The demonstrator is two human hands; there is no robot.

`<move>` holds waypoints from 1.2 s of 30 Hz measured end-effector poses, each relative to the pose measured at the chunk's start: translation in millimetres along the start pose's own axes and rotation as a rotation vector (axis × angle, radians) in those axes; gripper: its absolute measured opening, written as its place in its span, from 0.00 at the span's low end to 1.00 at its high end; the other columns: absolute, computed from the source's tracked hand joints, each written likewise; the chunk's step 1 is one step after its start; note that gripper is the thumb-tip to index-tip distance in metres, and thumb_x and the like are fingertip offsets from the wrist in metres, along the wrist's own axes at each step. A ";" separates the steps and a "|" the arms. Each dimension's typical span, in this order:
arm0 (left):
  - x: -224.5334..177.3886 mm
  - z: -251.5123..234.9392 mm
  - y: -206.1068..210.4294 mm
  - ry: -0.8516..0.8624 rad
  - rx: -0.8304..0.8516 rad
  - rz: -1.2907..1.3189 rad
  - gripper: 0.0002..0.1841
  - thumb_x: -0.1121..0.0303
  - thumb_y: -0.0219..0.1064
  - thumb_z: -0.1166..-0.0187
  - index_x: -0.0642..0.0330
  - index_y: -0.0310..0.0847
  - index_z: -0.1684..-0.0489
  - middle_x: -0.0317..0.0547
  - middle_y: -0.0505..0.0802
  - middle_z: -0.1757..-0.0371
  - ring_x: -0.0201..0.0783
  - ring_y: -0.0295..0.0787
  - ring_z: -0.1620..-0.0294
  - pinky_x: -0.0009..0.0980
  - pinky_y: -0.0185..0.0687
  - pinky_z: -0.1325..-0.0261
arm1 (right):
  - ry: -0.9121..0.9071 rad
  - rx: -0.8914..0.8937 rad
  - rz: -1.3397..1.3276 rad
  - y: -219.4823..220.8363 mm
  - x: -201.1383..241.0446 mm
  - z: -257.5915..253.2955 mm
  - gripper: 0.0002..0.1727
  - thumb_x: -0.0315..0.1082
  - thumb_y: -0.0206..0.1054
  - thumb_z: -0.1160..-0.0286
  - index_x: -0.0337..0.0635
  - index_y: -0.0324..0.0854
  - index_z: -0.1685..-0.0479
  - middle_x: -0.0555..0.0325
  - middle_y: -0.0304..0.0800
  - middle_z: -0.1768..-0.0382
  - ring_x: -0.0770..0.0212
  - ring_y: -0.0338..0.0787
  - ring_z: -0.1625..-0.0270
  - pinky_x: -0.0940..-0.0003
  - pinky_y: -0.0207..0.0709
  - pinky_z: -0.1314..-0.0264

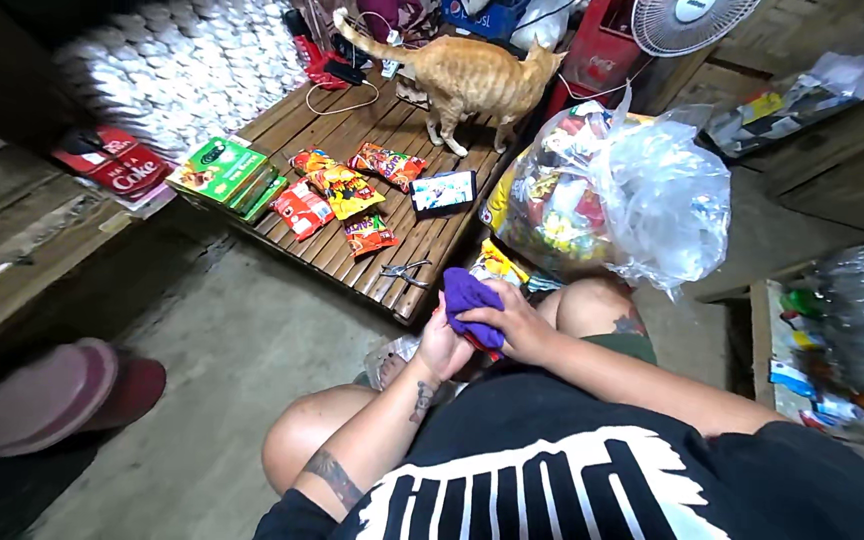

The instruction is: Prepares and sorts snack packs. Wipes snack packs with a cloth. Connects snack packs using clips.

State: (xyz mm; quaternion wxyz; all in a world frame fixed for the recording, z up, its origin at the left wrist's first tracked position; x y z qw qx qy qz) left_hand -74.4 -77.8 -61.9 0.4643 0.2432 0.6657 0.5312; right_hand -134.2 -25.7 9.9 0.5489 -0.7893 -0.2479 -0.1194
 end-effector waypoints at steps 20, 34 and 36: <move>-7.3 2.2 -1.8 -0.004 -0.101 0.237 0.36 0.41 0.25 0.10 0.60 0.71 0.30 0.59 0.88 0.39 0.55 0.87 0.35 0.55 0.82 0.32 | 0.066 -0.305 0.002 -11.8 -38.7 9.6 0.20 0.35 0.66 0.24 0.65 0.81 0.34 0.31 0.72 0.26 0.37 0.78 0.25 0.42 0.78 0.28; -5.0 -2.9 -19.2 0.023 -0.268 0.279 0.37 0.38 0.26 0.10 0.55 0.78 0.42 0.51 0.92 0.48 0.47 0.91 0.43 0.48 0.86 0.39 | -0.191 -0.290 -0.006 -27.7 -1.2 8.8 0.14 0.43 0.67 0.18 0.67 0.80 0.37 0.48 0.72 0.26 0.52 0.73 0.21 0.54 0.69 0.18; -3.5 -0.8 -17.4 0.002 -0.265 0.244 0.38 0.38 0.26 0.10 0.56 0.79 0.44 0.51 0.93 0.51 0.46 0.92 0.45 0.47 0.88 0.42 | -0.310 -0.229 0.020 -17.1 8.1 10.4 0.14 0.42 0.65 0.16 0.68 0.80 0.36 0.51 0.75 0.27 0.53 0.73 0.20 0.54 0.67 0.16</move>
Point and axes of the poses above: each hand's wrist, its own z-axis away from the middle knuckle, its own y-axis out of the palm, x = y × z, the point moved 9 cm from there along -z, towards the middle knuckle
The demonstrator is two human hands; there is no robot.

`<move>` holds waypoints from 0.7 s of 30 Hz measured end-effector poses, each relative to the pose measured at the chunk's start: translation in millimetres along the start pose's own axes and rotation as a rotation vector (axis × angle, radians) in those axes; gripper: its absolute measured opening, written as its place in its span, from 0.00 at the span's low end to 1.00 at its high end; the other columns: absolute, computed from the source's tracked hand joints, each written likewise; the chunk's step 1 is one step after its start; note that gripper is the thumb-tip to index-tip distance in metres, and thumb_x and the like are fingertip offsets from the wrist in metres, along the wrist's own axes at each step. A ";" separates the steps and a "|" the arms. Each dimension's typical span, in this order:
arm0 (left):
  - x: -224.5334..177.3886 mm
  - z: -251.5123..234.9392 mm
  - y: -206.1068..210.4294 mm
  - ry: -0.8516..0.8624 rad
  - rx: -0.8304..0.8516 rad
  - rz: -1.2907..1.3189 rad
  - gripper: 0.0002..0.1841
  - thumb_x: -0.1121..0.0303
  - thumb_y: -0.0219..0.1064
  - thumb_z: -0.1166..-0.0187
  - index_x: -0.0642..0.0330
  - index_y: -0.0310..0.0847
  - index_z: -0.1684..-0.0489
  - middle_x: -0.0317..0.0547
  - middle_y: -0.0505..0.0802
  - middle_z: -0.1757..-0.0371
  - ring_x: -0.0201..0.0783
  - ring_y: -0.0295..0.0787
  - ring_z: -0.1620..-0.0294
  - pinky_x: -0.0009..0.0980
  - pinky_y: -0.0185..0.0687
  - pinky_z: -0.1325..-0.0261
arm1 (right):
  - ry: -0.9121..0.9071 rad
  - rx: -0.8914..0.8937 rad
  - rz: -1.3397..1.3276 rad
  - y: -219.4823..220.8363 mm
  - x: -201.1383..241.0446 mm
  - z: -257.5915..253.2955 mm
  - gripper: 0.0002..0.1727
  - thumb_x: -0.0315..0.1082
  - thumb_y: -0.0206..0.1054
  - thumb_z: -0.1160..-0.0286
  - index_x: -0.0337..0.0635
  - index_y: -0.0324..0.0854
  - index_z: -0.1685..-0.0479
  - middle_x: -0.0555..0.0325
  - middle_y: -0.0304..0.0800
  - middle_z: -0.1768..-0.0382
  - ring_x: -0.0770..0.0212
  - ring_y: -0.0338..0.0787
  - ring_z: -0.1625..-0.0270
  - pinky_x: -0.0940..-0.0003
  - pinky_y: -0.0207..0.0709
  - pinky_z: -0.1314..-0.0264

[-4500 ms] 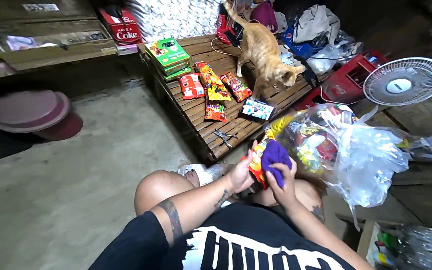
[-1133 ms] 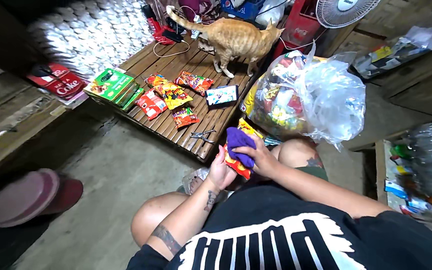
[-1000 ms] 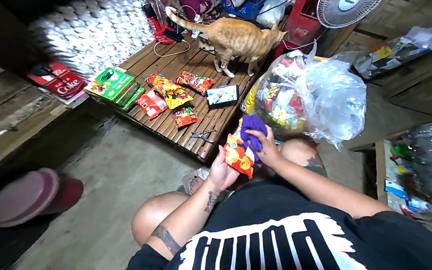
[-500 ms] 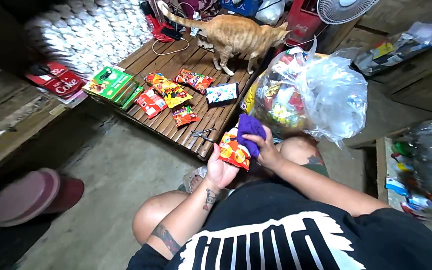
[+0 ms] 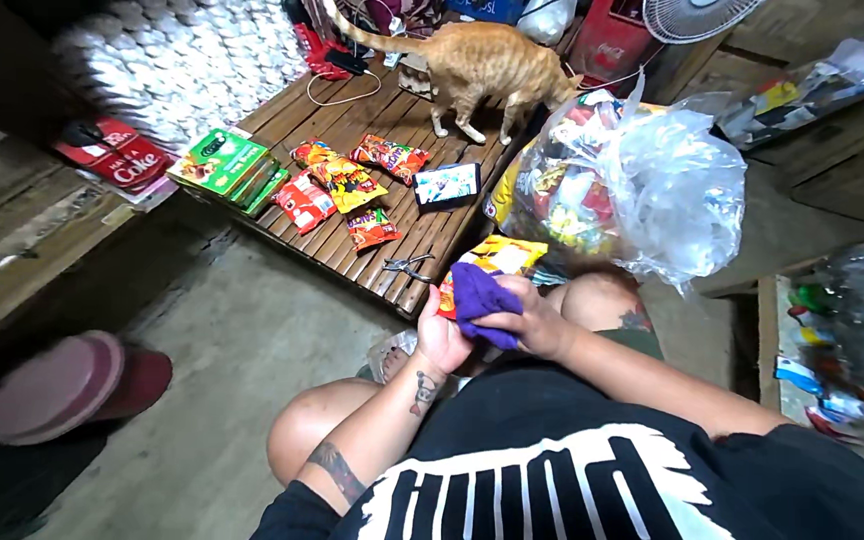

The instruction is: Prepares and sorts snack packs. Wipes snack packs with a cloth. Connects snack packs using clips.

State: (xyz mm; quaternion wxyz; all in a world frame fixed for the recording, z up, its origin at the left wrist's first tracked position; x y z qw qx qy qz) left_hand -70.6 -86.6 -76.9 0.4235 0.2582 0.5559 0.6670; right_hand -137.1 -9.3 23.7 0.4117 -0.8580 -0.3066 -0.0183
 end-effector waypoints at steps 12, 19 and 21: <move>5.9 10.4 6.5 -0.078 -0.122 0.033 0.29 0.45 0.35 0.06 0.59 0.72 0.33 0.59 0.90 0.44 0.55 0.92 0.44 0.50 0.90 0.42 | 0.569 -0.090 0.271 -54.0 -115.3 29.4 0.26 0.24 0.70 0.36 0.47 0.84 0.34 0.21 0.70 0.28 0.23 0.75 0.27 0.32 0.74 0.30; -1.5 5.0 9.7 -0.070 0.065 -0.668 0.27 0.57 0.29 0.03 0.64 0.71 0.30 0.50 0.92 0.48 0.38 0.92 0.46 0.38 0.89 0.41 | 0.789 -0.052 0.246 -84.5 -136.1 32.7 0.24 0.25 0.70 0.31 0.45 0.84 0.31 0.24 0.72 0.27 0.26 0.76 0.26 0.31 0.72 0.29; 0.2 7.5 11.3 -0.070 0.085 -1.195 0.26 0.58 0.37 0.04 0.67 0.71 0.24 0.49 0.91 0.41 0.31 0.89 0.41 0.33 0.84 0.34 | 0.781 -0.085 0.198 -90.0 -128.3 27.2 0.24 0.26 0.69 0.29 0.42 0.82 0.30 0.23 0.70 0.26 0.27 0.74 0.24 0.33 0.71 0.26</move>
Point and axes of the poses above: each hand's wrist, its own z-axis away from the middle knuckle, its own y-axis out of the palm, x = y × z, the point moved 9 cm from there along -z, towards the middle knuckle
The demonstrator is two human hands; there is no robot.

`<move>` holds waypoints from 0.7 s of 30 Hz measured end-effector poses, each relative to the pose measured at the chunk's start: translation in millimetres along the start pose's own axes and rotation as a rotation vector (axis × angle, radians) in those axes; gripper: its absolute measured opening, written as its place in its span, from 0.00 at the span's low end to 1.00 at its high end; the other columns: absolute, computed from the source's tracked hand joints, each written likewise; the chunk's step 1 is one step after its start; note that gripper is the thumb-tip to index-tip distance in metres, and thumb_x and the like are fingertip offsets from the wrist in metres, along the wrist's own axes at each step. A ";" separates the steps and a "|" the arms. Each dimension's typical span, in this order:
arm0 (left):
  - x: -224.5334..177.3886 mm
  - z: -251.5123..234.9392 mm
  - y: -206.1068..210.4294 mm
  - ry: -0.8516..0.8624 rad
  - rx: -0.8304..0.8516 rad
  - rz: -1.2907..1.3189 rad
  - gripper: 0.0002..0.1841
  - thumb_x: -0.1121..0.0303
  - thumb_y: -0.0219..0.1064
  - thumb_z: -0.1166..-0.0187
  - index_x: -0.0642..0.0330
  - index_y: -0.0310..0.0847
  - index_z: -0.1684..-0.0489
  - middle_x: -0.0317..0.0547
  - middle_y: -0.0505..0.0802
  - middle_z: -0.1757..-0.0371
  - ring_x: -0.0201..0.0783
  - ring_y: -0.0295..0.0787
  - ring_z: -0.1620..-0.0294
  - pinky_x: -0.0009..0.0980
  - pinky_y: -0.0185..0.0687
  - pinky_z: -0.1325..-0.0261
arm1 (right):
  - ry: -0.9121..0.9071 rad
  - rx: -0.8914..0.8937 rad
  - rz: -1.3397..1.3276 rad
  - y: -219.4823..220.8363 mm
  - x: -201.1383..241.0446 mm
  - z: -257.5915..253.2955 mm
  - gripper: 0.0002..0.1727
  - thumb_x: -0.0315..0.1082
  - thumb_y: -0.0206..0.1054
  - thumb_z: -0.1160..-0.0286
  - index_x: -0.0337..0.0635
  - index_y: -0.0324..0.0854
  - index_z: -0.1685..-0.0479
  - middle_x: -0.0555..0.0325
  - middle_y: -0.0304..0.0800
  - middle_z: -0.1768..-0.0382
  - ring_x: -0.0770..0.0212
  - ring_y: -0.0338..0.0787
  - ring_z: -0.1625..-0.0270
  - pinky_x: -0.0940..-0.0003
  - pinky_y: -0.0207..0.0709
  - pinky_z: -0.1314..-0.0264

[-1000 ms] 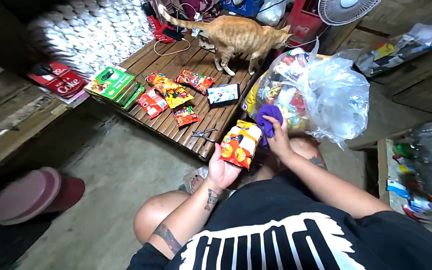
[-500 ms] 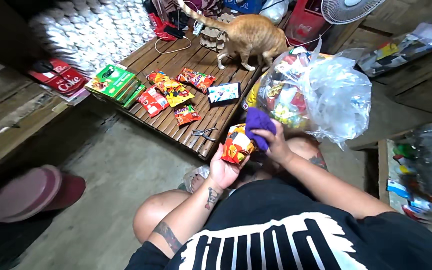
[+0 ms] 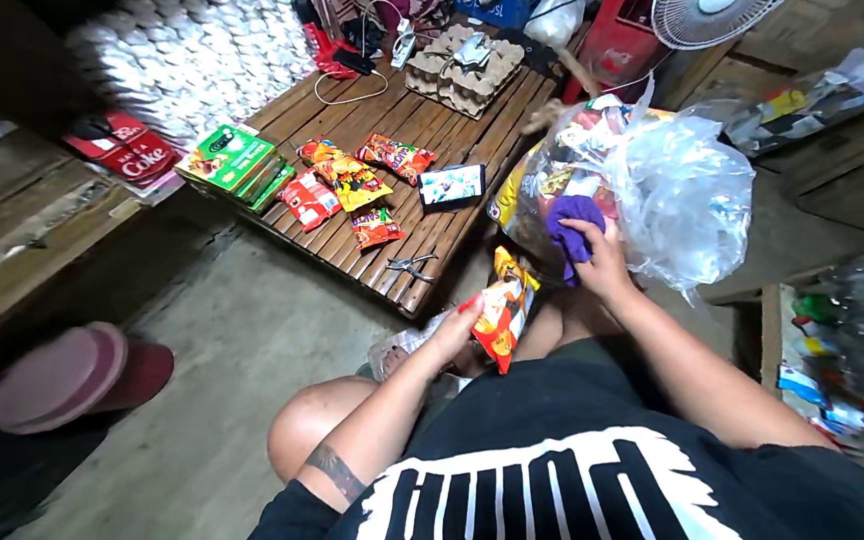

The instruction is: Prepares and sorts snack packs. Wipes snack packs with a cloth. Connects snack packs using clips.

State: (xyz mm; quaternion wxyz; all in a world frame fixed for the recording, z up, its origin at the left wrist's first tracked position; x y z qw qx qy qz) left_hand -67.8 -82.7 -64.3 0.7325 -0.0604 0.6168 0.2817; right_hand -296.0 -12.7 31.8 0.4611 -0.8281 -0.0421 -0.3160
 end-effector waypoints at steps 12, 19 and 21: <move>-7.4 -5.3 -0.8 0.113 0.128 -1.192 0.23 0.48 0.47 0.07 0.33 0.75 0.17 0.44 0.86 0.24 0.50 0.84 0.25 0.57 0.77 0.27 | -0.329 0.272 -0.139 46.3 72.7 30.0 0.20 0.34 0.68 0.30 0.52 0.88 0.38 0.33 0.77 0.30 0.39 0.77 0.24 0.41 0.75 0.25; -10.5 -6.9 -20.9 -0.068 0.070 -1.329 0.21 0.59 0.57 0.11 0.33 0.78 0.20 0.47 0.89 0.30 0.53 0.86 0.30 0.58 0.78 0.31 | -0.371 0.320 -0.160 58.0 80.3 28.4 0.21 0.33 0.68 0.31 0.53 0.88 0.37 0.34 0.77 0.29 0.40 0.77 0.24 0.43 0.75 0.25; -10.5 -8.0 -24.1 -0.082 0.052 -1.343 0.19 0.61 0.58 0.12 0.39 0.84 0.27 0.47 0.91 0.32 0.52 0.87 0.31 0.58 0.79 0.31 | -0.352 0.325 -0.152 59.8 73.0 28.9 0.20 0.34 0.68 0.30 0.53 0.88 0.37 0.34 0.77 0.28 0.40 0.76 0.23 0.42 0.74 0.24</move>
Point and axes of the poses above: each hand's wrist, its own z-axis away from the middle knuckle, its own y-axis out of the palm, x = y × z, the point moved 9 cm from there along -z, towards the middle knuckle
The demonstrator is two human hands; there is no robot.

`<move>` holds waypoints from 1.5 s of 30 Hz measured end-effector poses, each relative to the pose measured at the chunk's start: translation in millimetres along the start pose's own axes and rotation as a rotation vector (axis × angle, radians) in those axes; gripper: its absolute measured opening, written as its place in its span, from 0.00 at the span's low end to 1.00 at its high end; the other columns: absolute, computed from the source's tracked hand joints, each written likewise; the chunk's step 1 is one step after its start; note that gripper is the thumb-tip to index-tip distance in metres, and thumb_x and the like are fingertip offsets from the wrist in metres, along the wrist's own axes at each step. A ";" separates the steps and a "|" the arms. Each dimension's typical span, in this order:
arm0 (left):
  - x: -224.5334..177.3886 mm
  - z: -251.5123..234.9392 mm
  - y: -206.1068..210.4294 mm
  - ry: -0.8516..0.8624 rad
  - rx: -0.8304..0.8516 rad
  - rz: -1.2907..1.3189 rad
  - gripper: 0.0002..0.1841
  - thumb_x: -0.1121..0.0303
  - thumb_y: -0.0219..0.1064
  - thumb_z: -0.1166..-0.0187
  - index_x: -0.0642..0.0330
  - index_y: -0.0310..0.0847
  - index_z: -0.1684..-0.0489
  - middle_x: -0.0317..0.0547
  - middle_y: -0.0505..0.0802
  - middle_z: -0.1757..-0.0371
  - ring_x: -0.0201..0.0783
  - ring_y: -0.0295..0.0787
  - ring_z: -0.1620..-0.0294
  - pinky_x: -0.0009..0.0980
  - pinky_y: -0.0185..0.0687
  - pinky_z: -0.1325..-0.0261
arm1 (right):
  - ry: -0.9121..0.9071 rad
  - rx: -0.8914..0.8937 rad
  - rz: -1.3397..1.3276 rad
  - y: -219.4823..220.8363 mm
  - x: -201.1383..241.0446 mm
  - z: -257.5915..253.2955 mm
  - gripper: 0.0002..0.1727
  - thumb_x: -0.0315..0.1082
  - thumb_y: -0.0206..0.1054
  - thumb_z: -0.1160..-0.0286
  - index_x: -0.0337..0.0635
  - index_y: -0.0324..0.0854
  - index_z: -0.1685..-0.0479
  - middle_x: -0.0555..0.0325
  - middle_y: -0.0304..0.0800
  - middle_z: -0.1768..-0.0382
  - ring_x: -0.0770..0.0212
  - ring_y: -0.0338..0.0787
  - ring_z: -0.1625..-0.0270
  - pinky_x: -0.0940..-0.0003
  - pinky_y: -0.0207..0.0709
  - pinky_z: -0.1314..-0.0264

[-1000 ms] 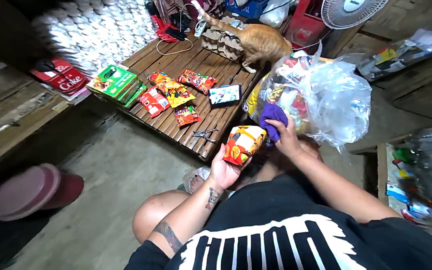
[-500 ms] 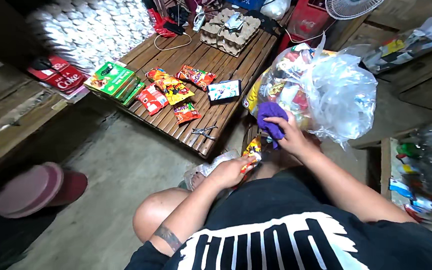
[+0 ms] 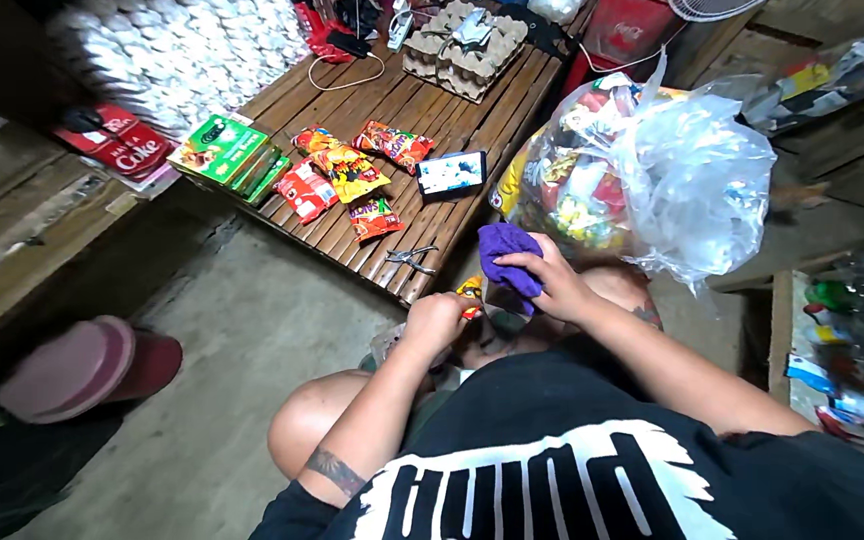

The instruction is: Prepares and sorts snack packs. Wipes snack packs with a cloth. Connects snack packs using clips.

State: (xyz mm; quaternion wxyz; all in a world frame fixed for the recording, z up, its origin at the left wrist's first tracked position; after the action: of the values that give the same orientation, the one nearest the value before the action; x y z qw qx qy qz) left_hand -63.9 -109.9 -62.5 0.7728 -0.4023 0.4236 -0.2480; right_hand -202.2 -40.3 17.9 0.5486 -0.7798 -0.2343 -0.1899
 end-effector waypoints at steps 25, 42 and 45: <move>-27.2 17.5 -19.6 0.454 -0.497 0.246 0.15 0.64 0.55 0.11 0.62 0.88 0.57 0.52 0.95 0.54 0.51 0.94 0.48 0.52 0.87 0.43 | -0.015 0.044 -0.197 7.9 1.9 8.6 0.18 0.37 0.69 0.28 0.48 0.88 0.38 0.40 0.78 0.29 0.53 0.78 0.25 0.55 0.77 0.25; -9.1 48.8 -49.7 0.478 -0.927 0.376 0.17 0.63 0.55 0.10 0.60 0.92 0.54 0.47 0.97 0.56 0.36 0.95 0.52 0.34 0.88 0.43 | -0.119 0.084 -0.070 18.2 2.3 16.5 0.24 0.48 0.74 0.28 0.56 0.81 0.32 0.34 0.78 0.33 0.47 0.87 0.37 0.50 0.87 0.44; -10.4 49.7 -50.3 0.515 -0.922 0.364 0.17 0.63 0.55 0.10 0.59 0.92 0.51 0.46 0.97 0.55 0.36 0.95 0.51 0.35 0.88 0.42 | 0.001 0.185 -0.063 15.0 -16.5 15.3 0.33 0.55 0.77 0.34 0.51 0.80 0.30 0.36 0.80 0.30 0.44 0.85 0.32 0.48 0.84 0.36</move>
State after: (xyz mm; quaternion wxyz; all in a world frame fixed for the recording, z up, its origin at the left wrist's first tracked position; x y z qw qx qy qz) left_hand -29.0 -109.7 -0.1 0.4189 -0.5452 0.7260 0.0102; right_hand -206.5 -32.8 -7.7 0.6120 -0.7181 -0.2749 -0.1850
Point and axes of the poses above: each hand's wrist, its own z-axis away from the middle knuckle, its own y-axis out of the palm, x = y × z, the point moved 9 cm from there along -z, towards the middle knuckle
